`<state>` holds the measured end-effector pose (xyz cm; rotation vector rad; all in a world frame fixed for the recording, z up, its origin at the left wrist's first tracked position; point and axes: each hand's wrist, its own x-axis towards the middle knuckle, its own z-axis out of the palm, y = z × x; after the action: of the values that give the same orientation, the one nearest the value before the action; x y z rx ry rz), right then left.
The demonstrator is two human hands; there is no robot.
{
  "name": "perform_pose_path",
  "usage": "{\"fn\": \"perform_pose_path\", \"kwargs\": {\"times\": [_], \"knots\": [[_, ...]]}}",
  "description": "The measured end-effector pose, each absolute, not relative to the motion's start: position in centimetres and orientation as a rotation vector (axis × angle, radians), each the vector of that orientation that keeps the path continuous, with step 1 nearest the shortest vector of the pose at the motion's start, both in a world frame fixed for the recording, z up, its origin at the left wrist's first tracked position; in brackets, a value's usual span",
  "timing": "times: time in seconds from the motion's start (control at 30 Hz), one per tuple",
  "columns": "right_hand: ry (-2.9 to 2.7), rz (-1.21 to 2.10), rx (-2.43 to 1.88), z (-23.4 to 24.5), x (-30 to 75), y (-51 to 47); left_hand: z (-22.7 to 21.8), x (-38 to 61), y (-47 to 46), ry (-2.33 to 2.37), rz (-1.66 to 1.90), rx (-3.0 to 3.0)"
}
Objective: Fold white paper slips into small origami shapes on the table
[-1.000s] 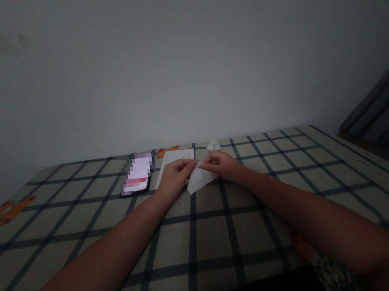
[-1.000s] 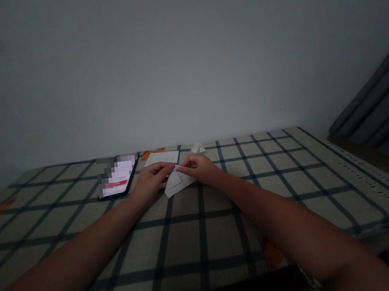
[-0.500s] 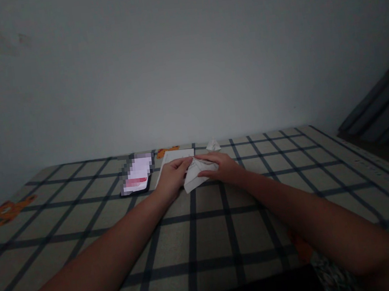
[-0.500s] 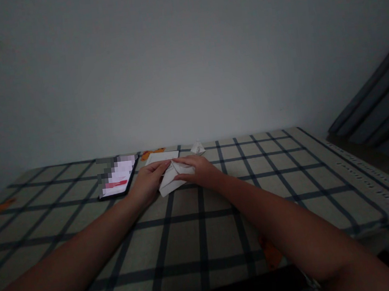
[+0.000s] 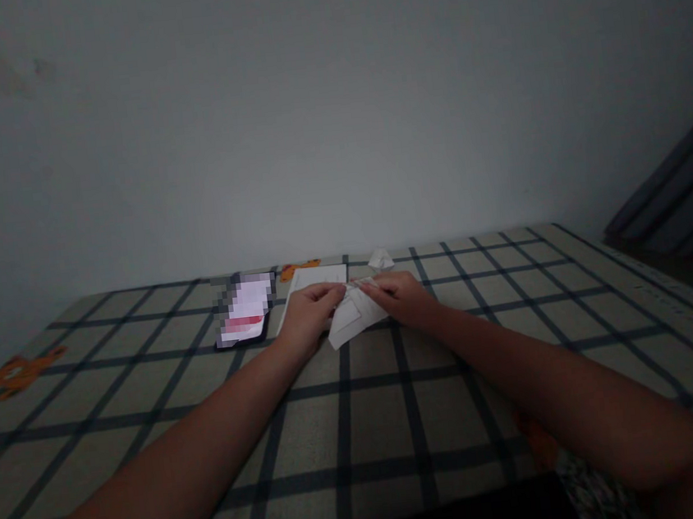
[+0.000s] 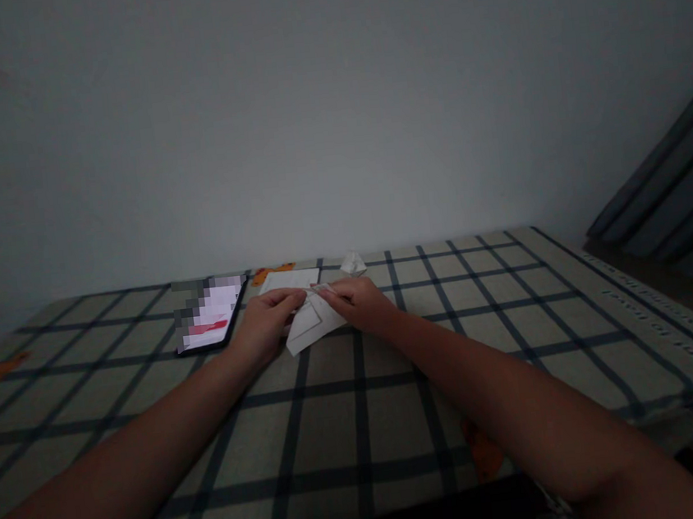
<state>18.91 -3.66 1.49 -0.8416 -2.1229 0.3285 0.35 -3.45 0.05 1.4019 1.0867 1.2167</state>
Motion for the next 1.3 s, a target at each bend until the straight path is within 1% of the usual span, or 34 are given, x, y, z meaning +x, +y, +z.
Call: {"fn": "perform_pose_path", "kwargs": {"times": [0.23, 0.5, 0.8, 0.93, 1.03, 1.2, 1.3], "knots": [[-2.211, 0.237, -0.661, 1.2, 19.2, -3.4, 0.4, 0.4, -3.6, 1.113, 1.253, 1.408], [-2.421, 0.072, -0.595, 1.1, 19.6, -3.0, 0.7, 0.6, -3.9, 1.096, 1.294, 1.329], [-2.561, -0.123, -0.74, 1.5, 19.7, -3.3, -0.1, 0.5, -3.4, 0.993, 1.269, 1.319], [-2.538, -0.066, -0.725, 2.0, 19.7, -4.0, -0.1, 0.4, -3.3, 1.005, 1.272, 1.316], [-2.5, 0.045, -0.698, 2.2, 19.8, -4.2, 0.2, 0.4, -3.4, 1.027, 1.275, 1.315], [-2.333, 0.382, -0.643, 2.0, 19.6, -3.7, 0.8, 0.5, -3.8, 1.133, 1.293, 1.463], [-2.139, 0.623, -0.811, 1.5, 19.3, -3.2, 1.1, 0.5, -4.0, 1.159, 1.267, 1.53]]}}
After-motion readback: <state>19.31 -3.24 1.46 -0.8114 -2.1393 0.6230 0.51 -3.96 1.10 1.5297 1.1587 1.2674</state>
